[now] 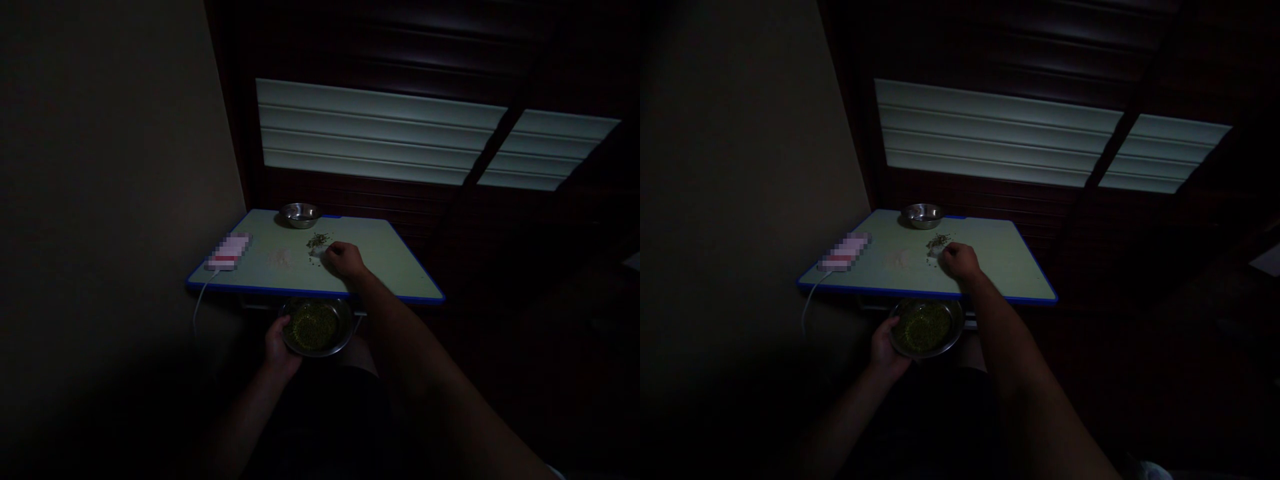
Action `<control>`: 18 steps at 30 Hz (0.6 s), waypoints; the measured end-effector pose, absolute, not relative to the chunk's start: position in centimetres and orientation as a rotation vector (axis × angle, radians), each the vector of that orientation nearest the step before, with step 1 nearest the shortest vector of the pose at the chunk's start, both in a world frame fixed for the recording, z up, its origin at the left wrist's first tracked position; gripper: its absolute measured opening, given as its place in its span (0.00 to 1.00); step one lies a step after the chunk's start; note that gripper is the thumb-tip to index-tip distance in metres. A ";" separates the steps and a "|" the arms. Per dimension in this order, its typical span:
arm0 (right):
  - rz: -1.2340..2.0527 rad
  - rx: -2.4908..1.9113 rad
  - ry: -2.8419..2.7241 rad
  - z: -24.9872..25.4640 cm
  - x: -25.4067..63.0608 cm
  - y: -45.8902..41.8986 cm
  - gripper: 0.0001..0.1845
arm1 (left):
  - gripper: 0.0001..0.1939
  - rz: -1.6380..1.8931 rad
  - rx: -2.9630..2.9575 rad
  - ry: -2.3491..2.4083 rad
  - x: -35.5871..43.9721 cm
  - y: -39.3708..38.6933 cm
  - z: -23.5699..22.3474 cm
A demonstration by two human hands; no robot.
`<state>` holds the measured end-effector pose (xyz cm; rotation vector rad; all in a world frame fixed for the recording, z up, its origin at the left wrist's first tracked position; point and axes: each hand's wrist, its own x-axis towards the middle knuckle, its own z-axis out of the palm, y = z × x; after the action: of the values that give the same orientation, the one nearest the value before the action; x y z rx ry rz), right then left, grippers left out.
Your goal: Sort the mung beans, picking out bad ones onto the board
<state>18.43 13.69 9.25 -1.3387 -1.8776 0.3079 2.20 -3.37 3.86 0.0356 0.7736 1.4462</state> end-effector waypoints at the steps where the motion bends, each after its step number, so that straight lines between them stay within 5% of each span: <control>1: 0.304 -1.336 -1.886 9.2 18.4 13.8 0.09 | 0.16 1.447 0.032 0.772 2.2 -3.3 3.8; 18: 0.487 -1.205 -1.984 9.6 18.2 15.1 0.07 | 0.12 1.465 0.019 0.792 1.8 -3.1 3.9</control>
<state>18.23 15.06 9.60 -1.2053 -1.9835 0.4871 1.81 -3.09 3.95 0.0194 0.7920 1.4649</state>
